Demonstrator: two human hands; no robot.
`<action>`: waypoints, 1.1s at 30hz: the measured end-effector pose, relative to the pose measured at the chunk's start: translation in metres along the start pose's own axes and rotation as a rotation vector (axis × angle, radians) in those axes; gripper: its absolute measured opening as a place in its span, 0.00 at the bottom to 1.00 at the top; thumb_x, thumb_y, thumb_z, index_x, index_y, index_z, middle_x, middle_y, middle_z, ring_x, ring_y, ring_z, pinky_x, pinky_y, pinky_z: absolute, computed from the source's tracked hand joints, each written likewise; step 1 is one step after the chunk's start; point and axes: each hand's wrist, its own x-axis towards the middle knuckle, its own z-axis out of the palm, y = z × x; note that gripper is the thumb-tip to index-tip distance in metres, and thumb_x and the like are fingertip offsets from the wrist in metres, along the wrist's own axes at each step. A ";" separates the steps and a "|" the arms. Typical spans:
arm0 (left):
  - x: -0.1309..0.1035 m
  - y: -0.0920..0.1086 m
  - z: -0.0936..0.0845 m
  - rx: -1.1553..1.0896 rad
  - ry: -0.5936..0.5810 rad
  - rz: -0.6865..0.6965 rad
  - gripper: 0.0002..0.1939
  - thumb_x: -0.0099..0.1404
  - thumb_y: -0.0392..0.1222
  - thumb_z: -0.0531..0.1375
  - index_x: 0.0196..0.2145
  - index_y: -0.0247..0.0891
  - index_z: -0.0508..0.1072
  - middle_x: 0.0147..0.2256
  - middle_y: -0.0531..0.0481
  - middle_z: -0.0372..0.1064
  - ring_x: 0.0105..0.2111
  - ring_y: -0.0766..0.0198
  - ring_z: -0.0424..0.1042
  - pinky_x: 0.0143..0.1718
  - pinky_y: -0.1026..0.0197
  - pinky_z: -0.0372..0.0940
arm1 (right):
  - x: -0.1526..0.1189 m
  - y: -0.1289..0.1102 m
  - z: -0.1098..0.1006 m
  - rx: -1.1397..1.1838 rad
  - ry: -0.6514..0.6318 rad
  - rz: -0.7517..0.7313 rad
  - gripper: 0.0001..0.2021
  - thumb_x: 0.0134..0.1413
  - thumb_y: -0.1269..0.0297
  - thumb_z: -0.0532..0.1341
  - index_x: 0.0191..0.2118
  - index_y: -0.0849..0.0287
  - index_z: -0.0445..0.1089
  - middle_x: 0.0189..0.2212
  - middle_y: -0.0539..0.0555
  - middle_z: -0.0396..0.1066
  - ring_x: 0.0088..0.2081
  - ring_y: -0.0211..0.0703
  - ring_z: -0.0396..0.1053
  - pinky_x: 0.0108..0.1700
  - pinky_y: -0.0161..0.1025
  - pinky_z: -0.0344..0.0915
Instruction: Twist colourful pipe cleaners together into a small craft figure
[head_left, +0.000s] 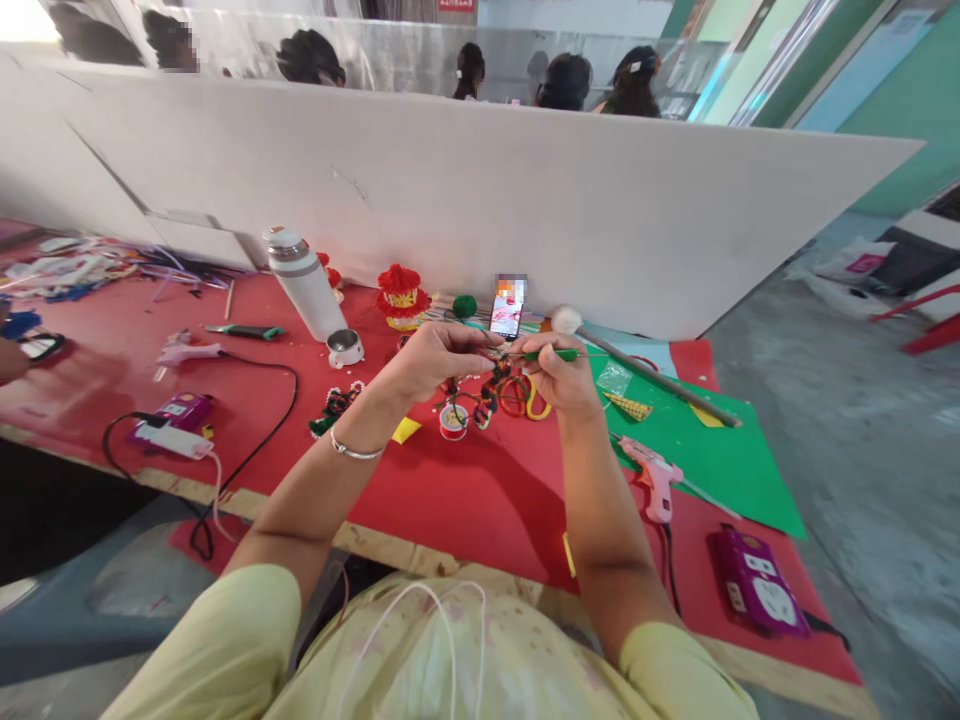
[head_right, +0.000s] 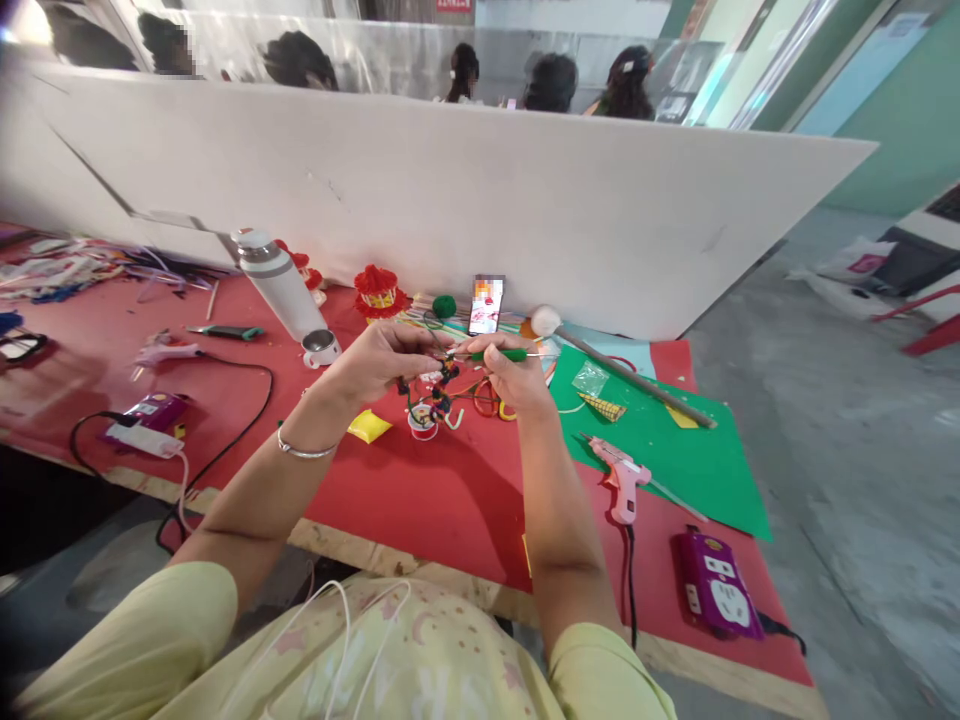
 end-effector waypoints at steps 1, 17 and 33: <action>0.000 -0.001 -0.001 0.020 -0.012 0.010 0.18 0.53 0.35 0.76 0.43 0.37 0.89 0.29 0.50 0.80 0.26 0.70 0.72 0.28 0.66 0.66 | 0.000 -0.001 -0.001 0.004 -0.002 0.006 0.19 0.47 0.42 0.78 0.32 0.52 0.83 0.32 0.52 0.84 0.35 0.44 0.82 0.39 0.40 0.81; 0.002 -0.004 -0.002 0.516 0.186 0.270 0.06 0.55 0.33 0.68 0.30 0.34 0.87 0.25 0.49 0.79 0.25 0.66 0.71 0.27 0.63 0.61 | -0.008 -0.034 0.002 -0.513 -0.143 -0.187 0.07 0.65 0.57 0.70 0.40 0.50 0.85 0.40 0.52 0.87 0.43 0.45 0.84 0.49 0.44 0.79; 0.002 -0.001 -0.003 -0.297 0.129 -0.068 0.14 0.48 0.38 0.77 0.35 0.37 0.88 0.22 0.52 0.72 0.19 0.75 0.61 0.19 0.68 0.53 | -0.008 -0.014 0.026 -0.776 -0.124 -0.771 0.18 0.64 0.68 0.70 0.56 0.40 0.80 0.51 0.51 0.86 0.49 0.49 0.84 0.51 0.50 0.81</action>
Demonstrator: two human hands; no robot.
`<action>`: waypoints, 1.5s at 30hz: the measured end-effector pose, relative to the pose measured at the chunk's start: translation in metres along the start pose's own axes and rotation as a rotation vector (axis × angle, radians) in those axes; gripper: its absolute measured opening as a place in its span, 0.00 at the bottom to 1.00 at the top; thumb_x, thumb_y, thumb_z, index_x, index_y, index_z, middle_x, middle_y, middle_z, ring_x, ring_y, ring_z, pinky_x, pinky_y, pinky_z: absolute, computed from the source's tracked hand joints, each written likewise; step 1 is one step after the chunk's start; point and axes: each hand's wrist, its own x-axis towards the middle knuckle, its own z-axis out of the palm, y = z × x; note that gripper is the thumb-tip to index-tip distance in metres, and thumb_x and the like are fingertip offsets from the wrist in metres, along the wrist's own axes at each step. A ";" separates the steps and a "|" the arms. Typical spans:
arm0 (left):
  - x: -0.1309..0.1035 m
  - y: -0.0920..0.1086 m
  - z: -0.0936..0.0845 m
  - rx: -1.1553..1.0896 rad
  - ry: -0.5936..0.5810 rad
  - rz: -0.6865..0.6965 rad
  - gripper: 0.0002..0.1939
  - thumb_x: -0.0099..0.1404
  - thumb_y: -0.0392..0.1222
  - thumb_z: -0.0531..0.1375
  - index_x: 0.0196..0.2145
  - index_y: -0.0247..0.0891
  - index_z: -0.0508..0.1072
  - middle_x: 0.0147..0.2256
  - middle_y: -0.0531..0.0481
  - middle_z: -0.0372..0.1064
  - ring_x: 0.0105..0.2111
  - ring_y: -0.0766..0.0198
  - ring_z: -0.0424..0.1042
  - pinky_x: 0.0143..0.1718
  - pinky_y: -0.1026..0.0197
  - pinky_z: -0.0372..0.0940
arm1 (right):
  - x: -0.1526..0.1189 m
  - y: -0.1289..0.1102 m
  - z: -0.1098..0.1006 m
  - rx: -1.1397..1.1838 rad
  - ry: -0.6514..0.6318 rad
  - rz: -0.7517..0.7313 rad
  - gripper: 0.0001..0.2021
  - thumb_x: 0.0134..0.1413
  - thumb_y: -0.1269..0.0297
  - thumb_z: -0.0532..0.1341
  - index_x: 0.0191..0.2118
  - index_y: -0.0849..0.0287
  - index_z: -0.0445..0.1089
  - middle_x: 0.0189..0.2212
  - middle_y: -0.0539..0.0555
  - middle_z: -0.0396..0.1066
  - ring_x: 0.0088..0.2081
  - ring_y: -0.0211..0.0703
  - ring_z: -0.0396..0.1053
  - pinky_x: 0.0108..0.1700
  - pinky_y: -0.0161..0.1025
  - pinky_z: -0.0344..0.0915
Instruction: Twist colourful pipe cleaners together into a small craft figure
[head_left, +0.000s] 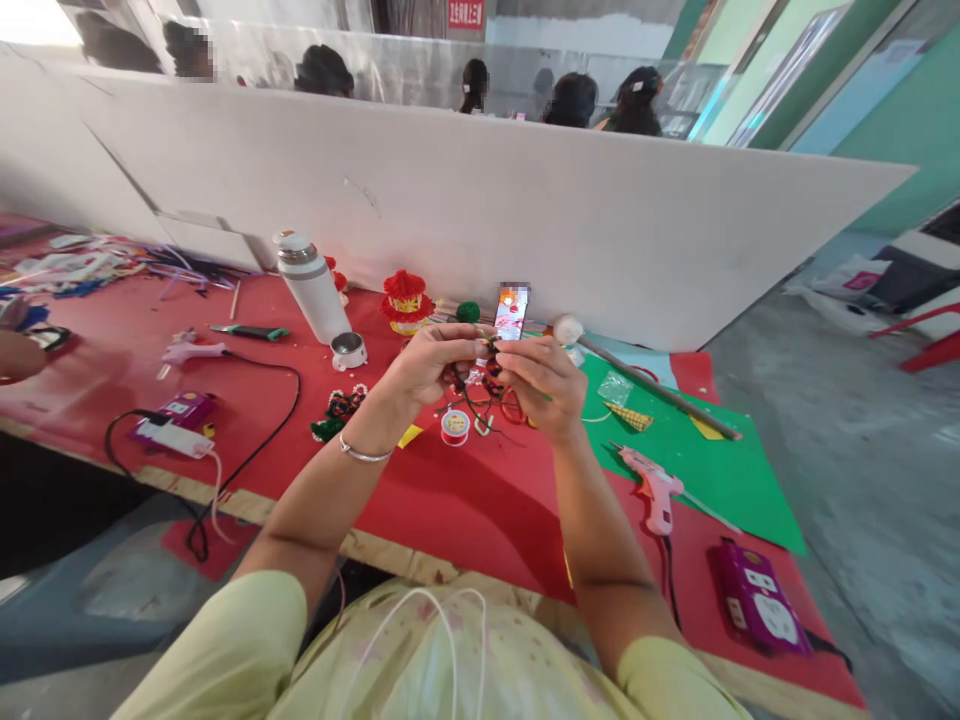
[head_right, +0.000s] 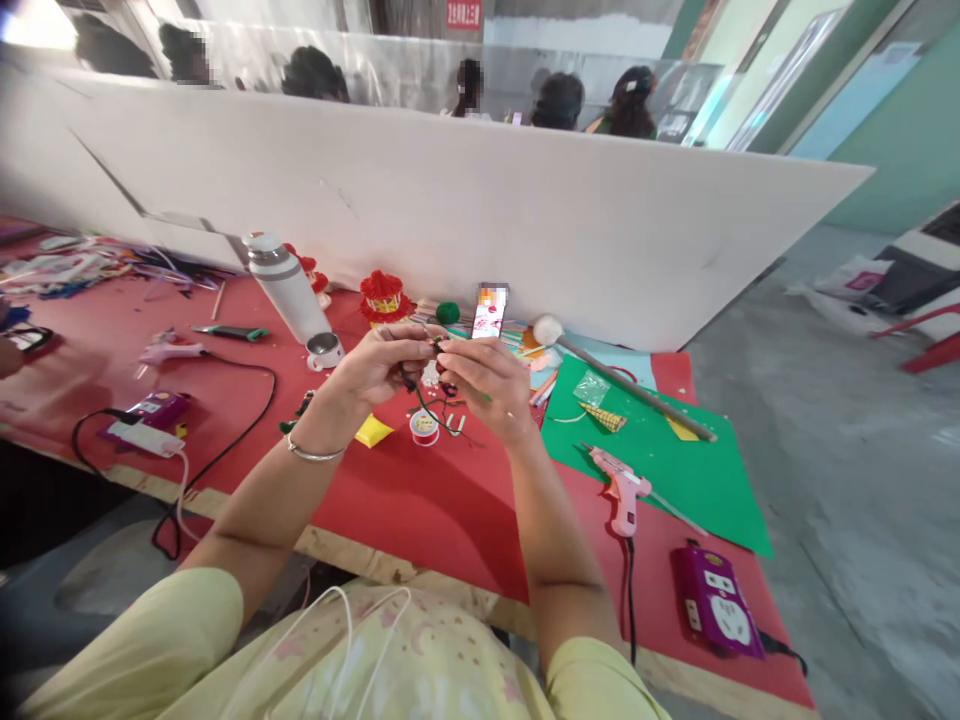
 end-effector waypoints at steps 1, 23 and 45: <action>0.000 0.001 -0.002 0.051 -0.001 -0.002 0.14 0.48 0.38 0.77 0.35 0.36 0.88 0.22 0.52 0.72 0.19 0.74 0.62 0.19 0.68 0.53 | 0.003 -0.001 -0.006 0.065 -0.039 0.038 0.17 0.65 0.67 0.70 0.55 0.41 0.81 0.50 0.51 0.86 0.49 0.49 0.84 0.51 0.50 0.81; 0.004 -0.009 0.015 0.066 0.056 0.142 0.20 0.48 0.38 0.76 0.41 0.36 0.87 0.30 0.50 0.79 0.26 0.69 0.73 0.26 0.65 0.66 | -0.003 0.003 0.011 0.182 0.149 0.346 0.07 0.66 0.54 0.69 0.46 0.44 0.84 0.45 0.52 0.86 0.49 0.48 0.83 0.54 0.50 0.80; 0.004 -0.001 -0.002 0.119 0.012 0.021 0.16 0.47 0.39 0.78 0.37 0.37 0.89 0.25 0.47 0.78 0.18 0.72 0.62 0.18 0.63 0.52 | 0.005 0.010 -0.026 0.232 -0.036 0.211 0.11 0.62 0.58 0.73 0.49 0.38 0.84 0.45 0.49 0.87 0.45 0.49 0.85 0.50 0.50 0.81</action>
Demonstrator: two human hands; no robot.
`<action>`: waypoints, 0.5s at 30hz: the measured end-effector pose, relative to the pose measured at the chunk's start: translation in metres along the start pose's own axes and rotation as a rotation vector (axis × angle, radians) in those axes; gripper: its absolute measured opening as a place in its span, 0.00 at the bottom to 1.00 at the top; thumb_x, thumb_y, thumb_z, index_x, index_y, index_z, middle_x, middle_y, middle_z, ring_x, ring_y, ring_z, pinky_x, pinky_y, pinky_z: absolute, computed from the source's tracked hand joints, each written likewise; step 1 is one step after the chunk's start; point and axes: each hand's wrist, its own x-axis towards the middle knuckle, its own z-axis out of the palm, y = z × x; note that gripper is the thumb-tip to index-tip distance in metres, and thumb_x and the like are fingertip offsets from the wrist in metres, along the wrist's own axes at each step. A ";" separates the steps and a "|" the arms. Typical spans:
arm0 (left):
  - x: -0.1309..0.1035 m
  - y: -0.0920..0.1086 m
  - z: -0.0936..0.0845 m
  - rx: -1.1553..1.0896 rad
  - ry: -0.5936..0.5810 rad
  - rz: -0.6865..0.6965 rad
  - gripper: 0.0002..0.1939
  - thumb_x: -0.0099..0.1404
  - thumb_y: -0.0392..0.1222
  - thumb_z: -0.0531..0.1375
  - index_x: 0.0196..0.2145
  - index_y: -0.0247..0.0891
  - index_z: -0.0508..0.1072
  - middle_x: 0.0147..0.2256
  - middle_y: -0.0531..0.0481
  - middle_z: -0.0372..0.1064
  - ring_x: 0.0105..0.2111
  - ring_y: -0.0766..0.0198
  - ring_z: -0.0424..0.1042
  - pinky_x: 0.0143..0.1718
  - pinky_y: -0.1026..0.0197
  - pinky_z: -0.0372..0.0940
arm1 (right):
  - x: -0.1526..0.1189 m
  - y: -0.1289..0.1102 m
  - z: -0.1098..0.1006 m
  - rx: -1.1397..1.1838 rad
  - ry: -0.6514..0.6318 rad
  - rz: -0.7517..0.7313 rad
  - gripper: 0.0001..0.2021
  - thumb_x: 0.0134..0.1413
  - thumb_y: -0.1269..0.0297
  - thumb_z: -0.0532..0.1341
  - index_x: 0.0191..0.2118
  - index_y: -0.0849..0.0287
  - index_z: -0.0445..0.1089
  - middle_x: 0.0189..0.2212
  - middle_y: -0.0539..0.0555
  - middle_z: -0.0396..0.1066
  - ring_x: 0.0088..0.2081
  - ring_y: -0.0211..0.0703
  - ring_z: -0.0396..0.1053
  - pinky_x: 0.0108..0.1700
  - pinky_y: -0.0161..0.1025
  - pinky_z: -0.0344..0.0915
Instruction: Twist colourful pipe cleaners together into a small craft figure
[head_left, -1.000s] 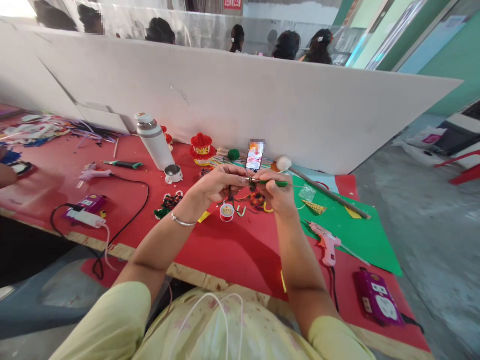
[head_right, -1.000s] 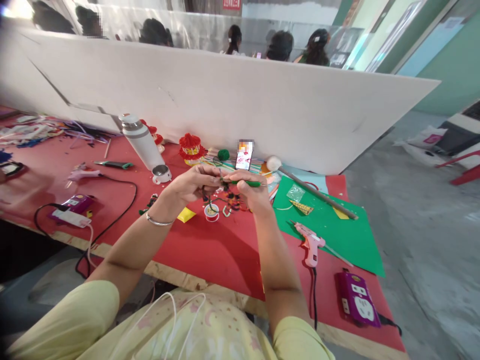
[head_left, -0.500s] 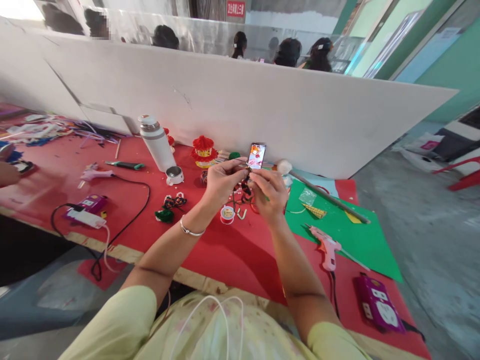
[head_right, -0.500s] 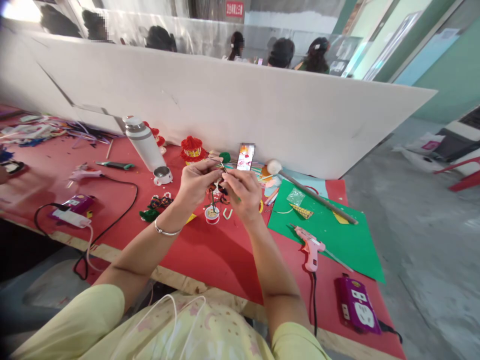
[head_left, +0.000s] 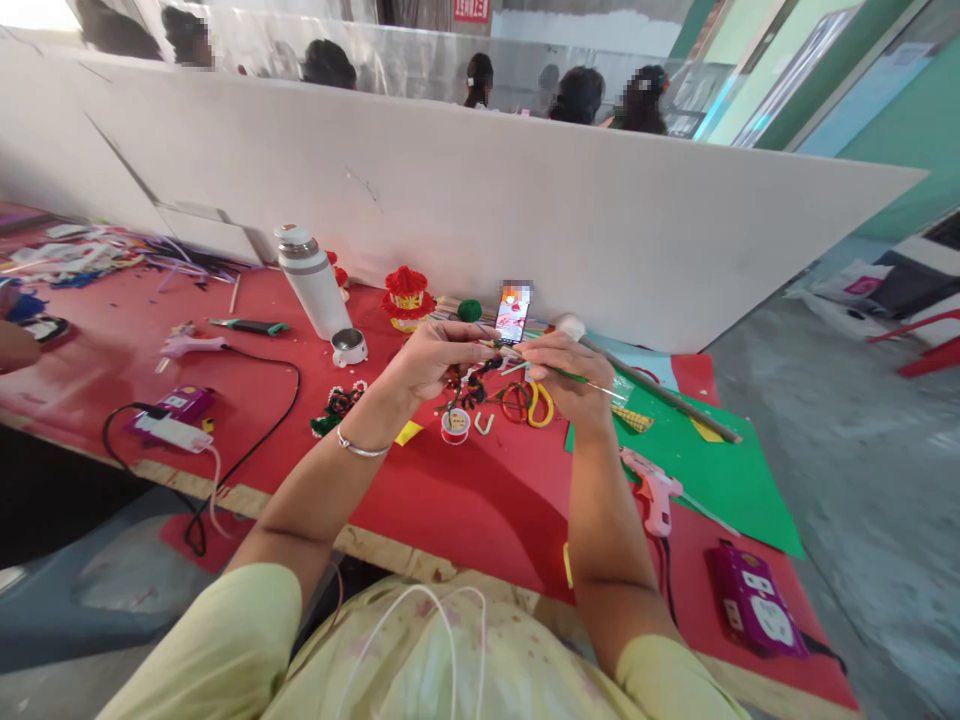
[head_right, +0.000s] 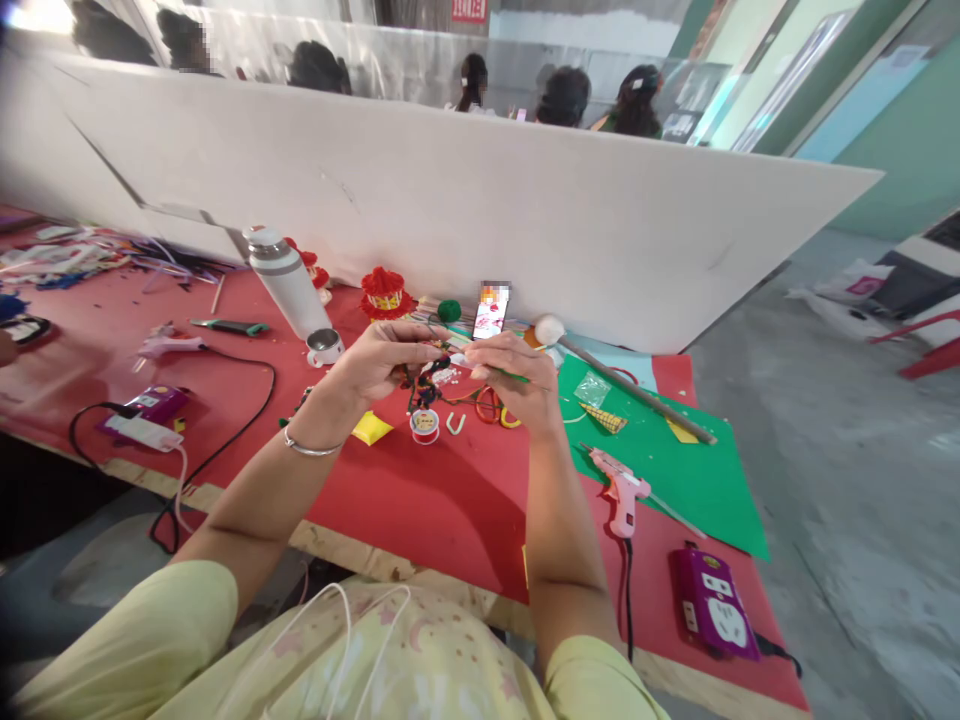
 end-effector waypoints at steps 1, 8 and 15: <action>0.000 0.001 0.000 0.006 -0.008 -0.003 0.15 0.47 0.38 0.78 0.36 0.37 0.89 0.24 0.48 0.77 0.18 0.72 0.62 0.18 0.63 0.52 | 0.000 -0.001 0.000 0.001 -0.007 -0.006 0.11 0.62 0.59 0.73 0.49 0.38 0.84 0.45 0.49 0.88 0.45 0.49 0.85 0.50 0.50 0.80; -0.002 0.009 -0.006 0.046 -0.105 -0.097 0.09 0.47 0.37 0.74 0.29 0.38 0.88 0.25 0.46 0.79 0.20 0.68 0.68 0.19 0.64 0.57 | 0.002 -0.009 0.000 0.058 -0.035 0.006 0.10 0.61 0.59 0.74 0.47 0.39 0.85 0.43 0.50 0.88 0.44 0.48 0.85 0.49 0.50 0.80; 0.002 0.012 -0.015 0.145 -0.239 -0.148 0.09 0.47 0.37 0.72 0.30 0.39 0.88 0.19 0.49 0.73 0.16 0.69 0.63 0.17 0.63 0.50 | 0.000 -0.013 -0.008 0.113 -0.087 0.062 0.07 0.62 0.58 0.73 0.45 0.40 0.86 0.41 0.50 0.87 0.42 0.47 0.84 0.48 0.50 0.81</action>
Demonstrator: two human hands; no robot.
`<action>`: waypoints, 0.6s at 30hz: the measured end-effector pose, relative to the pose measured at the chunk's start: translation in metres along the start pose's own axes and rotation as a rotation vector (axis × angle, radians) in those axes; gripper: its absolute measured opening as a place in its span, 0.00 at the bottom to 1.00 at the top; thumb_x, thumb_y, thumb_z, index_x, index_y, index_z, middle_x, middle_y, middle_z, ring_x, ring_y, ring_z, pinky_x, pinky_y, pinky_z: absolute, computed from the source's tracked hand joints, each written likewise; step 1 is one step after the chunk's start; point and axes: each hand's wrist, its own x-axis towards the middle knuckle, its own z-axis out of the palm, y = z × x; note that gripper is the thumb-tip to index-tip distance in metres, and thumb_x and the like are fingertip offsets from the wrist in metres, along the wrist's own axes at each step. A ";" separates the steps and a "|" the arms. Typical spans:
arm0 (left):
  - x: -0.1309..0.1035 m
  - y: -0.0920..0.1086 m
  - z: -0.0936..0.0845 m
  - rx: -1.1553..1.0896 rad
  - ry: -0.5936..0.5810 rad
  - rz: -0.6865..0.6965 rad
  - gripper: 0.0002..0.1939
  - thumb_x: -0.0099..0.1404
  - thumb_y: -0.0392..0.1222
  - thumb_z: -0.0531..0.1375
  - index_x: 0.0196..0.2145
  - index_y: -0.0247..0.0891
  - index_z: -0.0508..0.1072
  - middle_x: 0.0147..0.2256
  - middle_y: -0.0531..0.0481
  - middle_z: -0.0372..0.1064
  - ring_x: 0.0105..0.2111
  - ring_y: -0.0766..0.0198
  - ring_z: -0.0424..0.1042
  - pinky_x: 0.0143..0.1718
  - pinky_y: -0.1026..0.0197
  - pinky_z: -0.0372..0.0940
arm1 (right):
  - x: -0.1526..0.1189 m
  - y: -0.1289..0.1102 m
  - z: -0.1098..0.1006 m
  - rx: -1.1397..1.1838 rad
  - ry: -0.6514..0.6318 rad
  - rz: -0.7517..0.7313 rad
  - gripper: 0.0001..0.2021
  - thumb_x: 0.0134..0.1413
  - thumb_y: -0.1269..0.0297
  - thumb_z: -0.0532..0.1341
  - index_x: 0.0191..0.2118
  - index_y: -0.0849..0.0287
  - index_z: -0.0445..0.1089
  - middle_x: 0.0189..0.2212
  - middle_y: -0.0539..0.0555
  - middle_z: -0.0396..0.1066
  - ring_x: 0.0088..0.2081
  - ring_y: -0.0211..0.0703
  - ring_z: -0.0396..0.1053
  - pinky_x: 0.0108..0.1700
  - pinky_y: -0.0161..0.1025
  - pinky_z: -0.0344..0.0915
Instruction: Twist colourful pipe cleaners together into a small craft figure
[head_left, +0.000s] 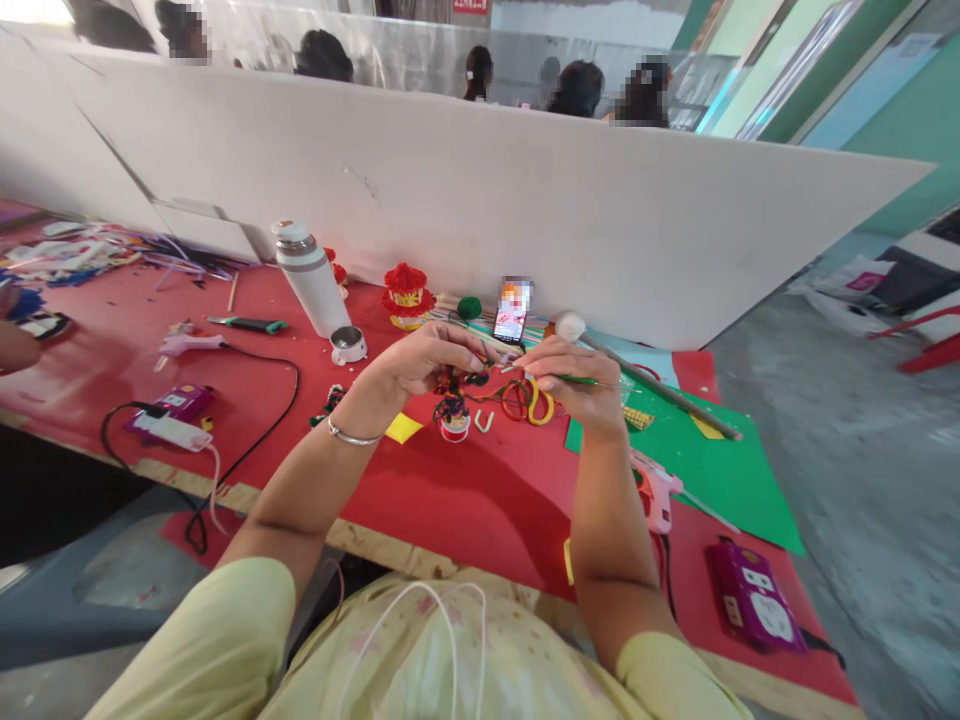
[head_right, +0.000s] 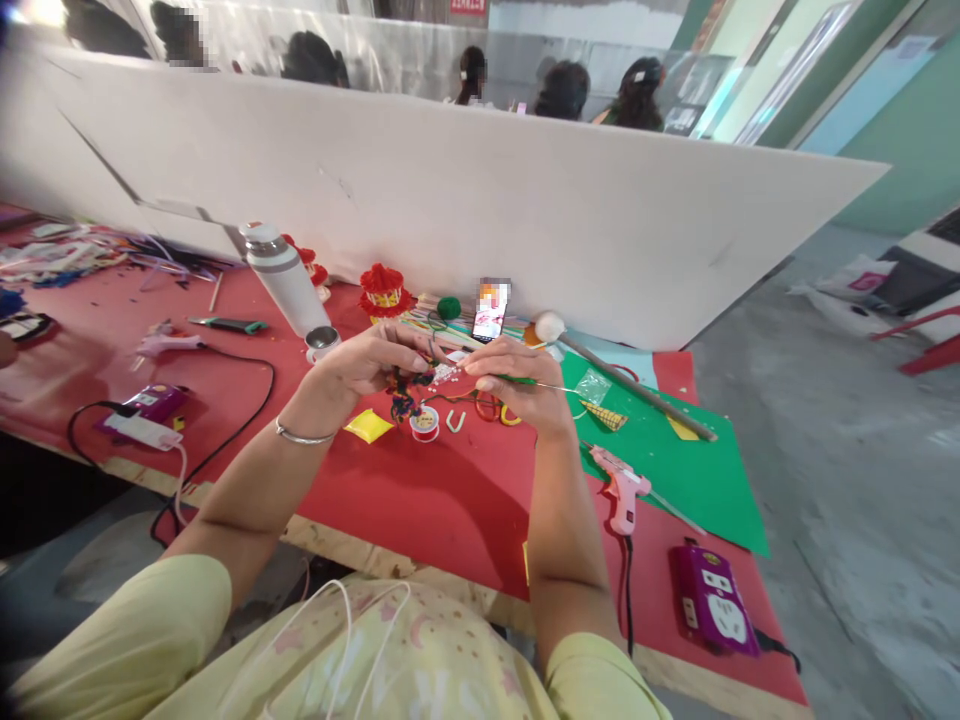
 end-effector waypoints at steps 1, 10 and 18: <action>0.000 0.000 0.000 -0.001 -0.010 0.002 0.09 0.47 0.37 0.72 0.30 0.39 0.88 0.19 0.49 0.72 0.16 0.69 0.63 0.18 0.62 0.50 | -0.001 0.003 0.001 0.016 0.011 0.015 0.06 0.61 0.56 0.73 0.44 0.41 0.86 0.40 0.50 0.87 0.42 0.48 0.84 0.48 0.50 0.81; 0.004 -0.011 0.033 -0.118 0.225 0.248 0.15 0.50 0.39 0.74 0.37 0.39 0.89 0.30 0.48 0.80 0.26 0.66 0.72 0.27 0.61 0.67 | -0.005 0.037 0.053 0.226 0.444 0.177 0.20 0.60 0.37 0.68 0.38 0.49 0.82 0.35 0.52 0.84 0.38 0.46 0.82 0.41 0.45 0.81; 0.018 -0.031 0.061 -0.072 0.614 0.441 0.18 0.54 0.39 0.71 0.44 0.39 0.87 0.27 0.55 0.74 0.24 0.70 0.65 0.27 0.63 0.64 | -0.009 0.019 0.050 -0.524 0.304 -0.147 0.10 0.66 0.61 0.68 0.50 0.41 0.83 0.48 0.52 0.86 0.49 0.51 0.82 0.53 0.54 0.80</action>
